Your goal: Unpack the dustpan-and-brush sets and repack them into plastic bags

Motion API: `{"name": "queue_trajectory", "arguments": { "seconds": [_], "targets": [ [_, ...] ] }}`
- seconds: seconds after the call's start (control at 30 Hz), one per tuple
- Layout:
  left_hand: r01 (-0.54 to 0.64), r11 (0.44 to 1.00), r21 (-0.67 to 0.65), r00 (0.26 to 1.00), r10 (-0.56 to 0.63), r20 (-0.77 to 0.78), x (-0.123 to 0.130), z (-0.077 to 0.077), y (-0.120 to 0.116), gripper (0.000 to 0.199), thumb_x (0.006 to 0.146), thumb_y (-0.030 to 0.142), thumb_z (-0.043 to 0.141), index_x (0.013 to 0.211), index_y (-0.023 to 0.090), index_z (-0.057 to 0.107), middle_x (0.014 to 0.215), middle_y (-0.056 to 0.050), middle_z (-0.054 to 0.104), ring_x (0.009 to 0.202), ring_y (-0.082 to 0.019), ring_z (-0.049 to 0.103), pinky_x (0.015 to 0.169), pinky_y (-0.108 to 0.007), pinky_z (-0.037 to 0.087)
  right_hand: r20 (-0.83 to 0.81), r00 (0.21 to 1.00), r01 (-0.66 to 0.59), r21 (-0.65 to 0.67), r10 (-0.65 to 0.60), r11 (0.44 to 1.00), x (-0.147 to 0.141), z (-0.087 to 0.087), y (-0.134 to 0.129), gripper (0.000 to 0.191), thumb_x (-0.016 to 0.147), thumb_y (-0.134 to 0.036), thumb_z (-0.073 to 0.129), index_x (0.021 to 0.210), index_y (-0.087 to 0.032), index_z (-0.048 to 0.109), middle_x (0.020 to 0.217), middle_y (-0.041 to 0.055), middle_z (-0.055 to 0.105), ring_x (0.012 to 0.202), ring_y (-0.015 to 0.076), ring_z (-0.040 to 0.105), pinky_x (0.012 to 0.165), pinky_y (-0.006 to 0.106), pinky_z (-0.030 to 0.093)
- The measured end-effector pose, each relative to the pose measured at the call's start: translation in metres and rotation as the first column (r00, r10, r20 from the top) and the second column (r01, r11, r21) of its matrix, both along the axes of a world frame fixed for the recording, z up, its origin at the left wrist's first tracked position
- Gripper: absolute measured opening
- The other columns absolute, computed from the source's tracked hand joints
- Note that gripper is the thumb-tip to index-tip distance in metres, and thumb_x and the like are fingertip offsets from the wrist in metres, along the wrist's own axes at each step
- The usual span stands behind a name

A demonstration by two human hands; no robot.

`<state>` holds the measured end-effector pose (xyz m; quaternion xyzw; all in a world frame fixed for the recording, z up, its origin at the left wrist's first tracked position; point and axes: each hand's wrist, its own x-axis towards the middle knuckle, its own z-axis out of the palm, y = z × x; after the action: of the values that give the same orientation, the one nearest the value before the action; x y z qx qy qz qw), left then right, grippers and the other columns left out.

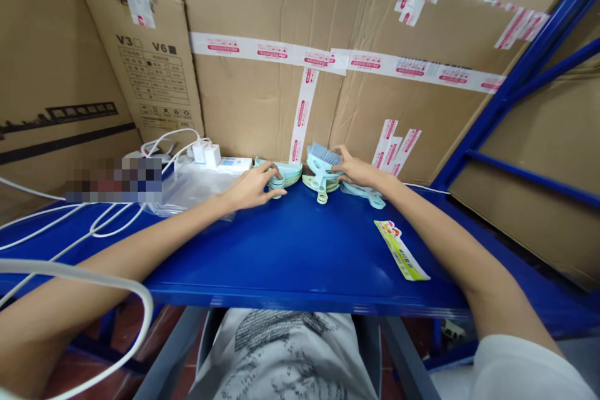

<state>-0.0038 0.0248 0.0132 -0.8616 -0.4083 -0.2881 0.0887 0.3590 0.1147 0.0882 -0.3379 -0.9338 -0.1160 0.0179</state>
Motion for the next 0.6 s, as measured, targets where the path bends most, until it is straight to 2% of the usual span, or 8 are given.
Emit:
{"name": "queue_trajectory", "arguments": {
  "seconds": [0.1,0.23,0.33,0.4,0.5,0.6],
  "targets": [
    [-0.059,0.998,-0.018,0.996,0.058,-0.064,0.001,-0.002,-0.001,0.045,0.1,0.058,0.067,0.125,0.021,0.066,0.134,-0.014,0.063,0.1,-0.031,0.071,0.088,-0.044,0.057,-0.001,0.999,0.048,0.002,-0.048,0.999,-0.005,-0.007,-0.001,0.027,0.093,-0.017,0.062,0.117,-0.013,0.074,0.158,0.0195,0.042,0.098,0.0205,0.063,0.097,0.035,0.051],
    [-0.113,0.993,-0.039,0.993,0.111,-0.05,-0.002,-0.004,0.002,0.042,0.101,0.053,0.067,0.126,0.02,0.065,0.137,-0.014,0.061,0.085,-0.025,0.071,0.083,-0.043,0.058,0.05,0.992,0.117,0.007,-0.117,0.993,-0.014,-0.013,-0.007,0.035,0.095,-0.016,0.059,0.127,-0.015,0.073,0.155,0.0189,0.049,0.091,0.0188,0.063,0.091,0.033,0.051],
    [-0.044,0.997,-0.062,0.999,0.043,-0.007,-0.006,-0.006,0.006,0.041,0.101,0.053,0.066,0.124,0.019,0.063,0.136,-0.015,0.06,0.081,-0.022,0.069,0.083,-0.042,0.058,0.066,0.986,0.152,0.023,-0.153,0.988,-0.017,-0.011,-0.011,0.041,0.096,-0.012,0.055,0.133,-0.016,0.071,0.147,0.0188,0.054,0.086,0.0183,0.064,0.081,0.031,0.048],
    [0.013,0.996,-0.087,1.0,-0.012,0.007,-0.007,-0.007,0.007,0.042,0.101,0.052,0.066,0.125,0.018,0.061,0.136,-0.016,0.059,0.083,-0.024,0.069,0.084,-0.043,0.059,0.04,0.987,0.157,0.046,-0.158,0.987,-0.018,-0.005,-0.014,0.042,0.096,-0.011,0.053,0.134,-0.018,0.07,0.14,0.0168,0.058,0.09,0.0211,0.065,0.079,0.031,0.047],
    [0.03,0.995,-0.099,1.0,-0.03,-0.002,-0.007,-0.009,0.007,0.044,0.099,0.051,0.068,0.128,0.019,0.058,0.137,-0.017,0.058,0.091,-0.028,0.07,0.087,-0.046,0.059,-0.035,0.992,0.123,0.057,-0.121,0.991,-0.024,0.007,-0.024,0.036,0.101,-0.018,0.05,0.132,-0.017,0.068,0.131,0.0153,0.062,0.103,0.0259,0.065,0.085,0.033,0.047],
    [0.017,0.996,-0.092,1.0,-0.019,-0.013,-0.007,-0.011,0.007,0.043,0.099,0.048,0.069,0.129,0.021,0.057,0.137,-0.016,0.057,0.097,-0.03,0.07,0.09,-0.047,0.059,-0.037,0.999,0.036,-0.041,-0.038,0.999,-0.039,0.014,-0.042,0.037,0.107,-0.037,0.055,0.135,-0.018,0.066,0.123,0.0145,0.065,0.104,0.0273,0.065,0.089,0.034,0.047]
  ]
}}
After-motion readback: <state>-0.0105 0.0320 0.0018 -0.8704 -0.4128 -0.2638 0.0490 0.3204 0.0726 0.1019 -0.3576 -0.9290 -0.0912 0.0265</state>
